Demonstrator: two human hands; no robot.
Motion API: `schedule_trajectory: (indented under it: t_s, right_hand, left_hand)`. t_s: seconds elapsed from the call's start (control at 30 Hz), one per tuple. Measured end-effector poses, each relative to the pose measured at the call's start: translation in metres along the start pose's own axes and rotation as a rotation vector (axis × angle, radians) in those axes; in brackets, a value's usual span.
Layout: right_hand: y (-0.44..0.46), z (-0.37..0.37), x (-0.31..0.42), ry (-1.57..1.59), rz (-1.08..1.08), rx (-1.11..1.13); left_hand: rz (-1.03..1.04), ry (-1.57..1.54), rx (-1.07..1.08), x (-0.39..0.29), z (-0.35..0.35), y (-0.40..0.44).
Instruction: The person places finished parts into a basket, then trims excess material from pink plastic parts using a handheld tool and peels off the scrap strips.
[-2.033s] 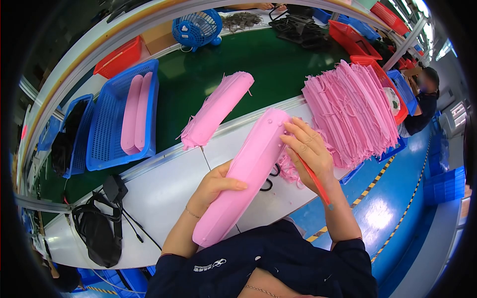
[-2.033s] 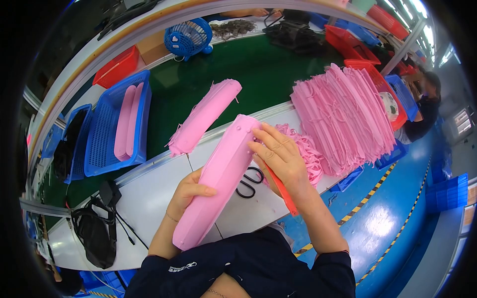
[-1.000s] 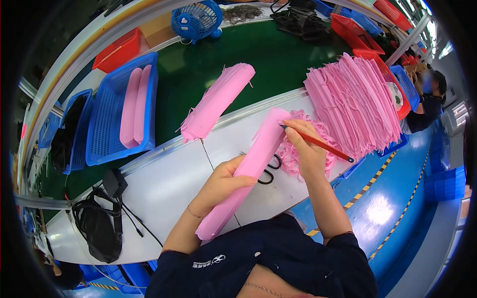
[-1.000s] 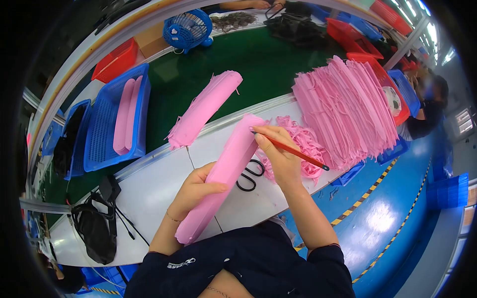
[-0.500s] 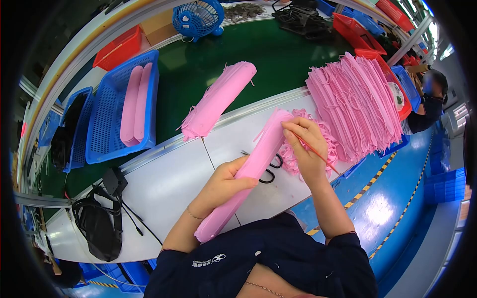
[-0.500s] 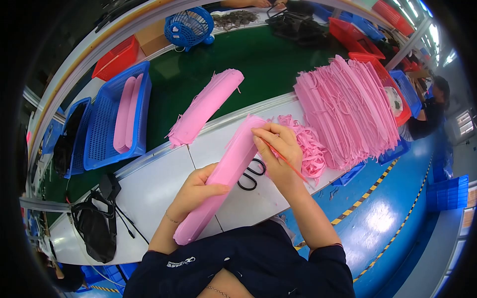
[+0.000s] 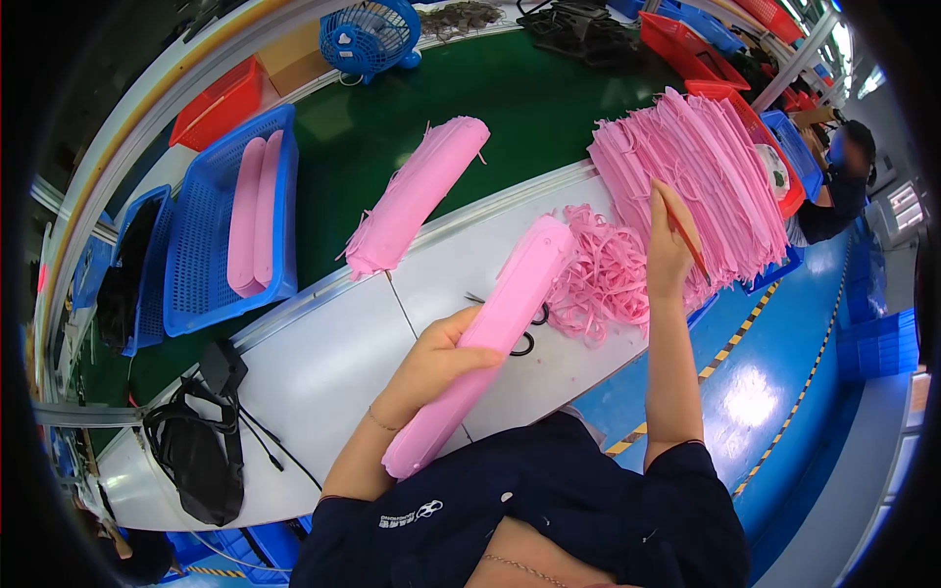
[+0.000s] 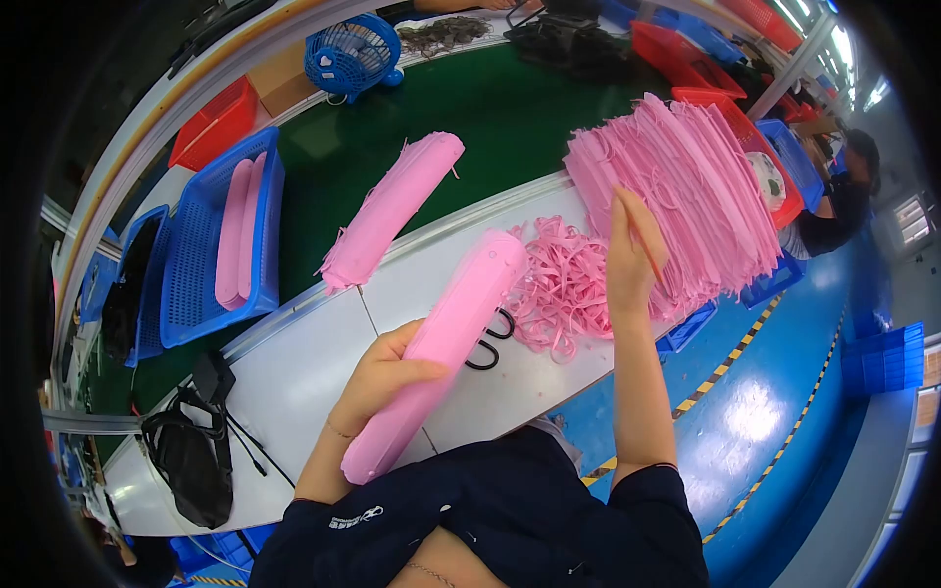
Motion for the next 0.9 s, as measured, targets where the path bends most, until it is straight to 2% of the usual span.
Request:
schedule_trajectory:
  t_s: [0.07, 0.13, 0.17, 0.23, 0.27, 0.3, 0.37, 0.4, 0.47, 0.5, 0.57, 0.63, 0.7, 0.73, 0.8, 0.83, 0.9]
  right_hand:
    - [-0.021, 0.008, -0.011, 0.245, 0.11, 0.021]
    - [-0.062, 0.042, -0.003, 0.82, 0.685, 0.169]
    - [-0.07, 0.048, 0.007, 0.82, 0.689, 0.171]
    - [-0.105, 0.099, 0.034, 1.504, 0.924, 0.417]
    - [-0.1, 0.097, 0.01, 1.378, 0.9, 0.28]
    - [-0.097, 0.099, -0.01, 1.377, 0.902, 0.278]
    - [-0.065, 0.033, -0.053, 0.413, 0.565, 0.027]
    - [-0.059, 0.034, -0.053, 0.417, 0.551, 0.032]
    - [-0.084, 0.06, -0.065, 1.166, 0.876, -0.038]
    - [-0.083, 0.059, -0.055, 1.166, 0.876, -0.039]
    - [-0.081, 0.089, -0.005, 1.615, 0.948, 0.177]
    - [-0.076, 0.094, 0.005, 1.631, 0.912, 0.228]
    - [-0.071, 0.099, 0.017, 1.648, 0.872, 0.289]
    - [-0.07, 0.098, 0.016, 1.559, 0.862, 0.281]
    - [-0.069, 0.096, 0.017, 1.468, 0.853, 0.277]
    - [-0.07, 0.094, 0.017, 1.43, 0.851, 0.263]
    - [-0.071, 0.09, 0.02, 1.391, 0.85, 0.25]
  left_hand:
    - [-0.008, -0.013, -0.052, -0.001, -0.009, 0.005]
    - [-0.019, -0.029, -0.103, -0.004, -0.015, 0.01]
    - [-0.04, -0.02, -0.12, -0.004, -0.014, 0.012]
    - [-0.072, -0.009, -0.126, 0.003, -0.011, 0.015]
    - [-0.023, 0.037, -0.132, 0.003, -0.012, 0.017]
    - [0.031, 0.08, -0.143, 0.001, -0.013, 0.018]
    - [0.023, 0.046, -0.143, 0.002, -0.016, 0.013]
    - [0.021, 0.011, -0.149, 0.001, -0.021, 0.012]
    - [-0.015, -0.061, -0.132, 0.008, -0.025, 0.01]
    - [-0.052, -0.12, -0.101, 0.012, -0.024, 0.011]
    - [-0.055, -0.154, -0.051, 0.011, -0.019, 0.013]
    - [-0.064, -0.185, -0.004, 0.013, -0.017, 0.014]
    - [0.024, 0.064, 0.025, 0.009, -0.023, 0.016]
    - [0.025, 0.064, 0.022, 0.008, -0.025, 0.014]
    - [0.079, 0.382, -0.174, -0.004, -0.041, 0.006]
    - [0.078, 0.38, -0.176, -0.007, -0.039, 0.005]
    - [0.147, 0.991, -0.295, -0.034, -0.027, 0.0]
Point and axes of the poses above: each hand's wrist, its own y-axis towards the middle knuckle, its own z-axis out of the palm, x = y × z, the point moved 10 cm from there along y, towards the middle knuckle, and after that the axes turned 7 degrees about x, right-handed, at the moved point
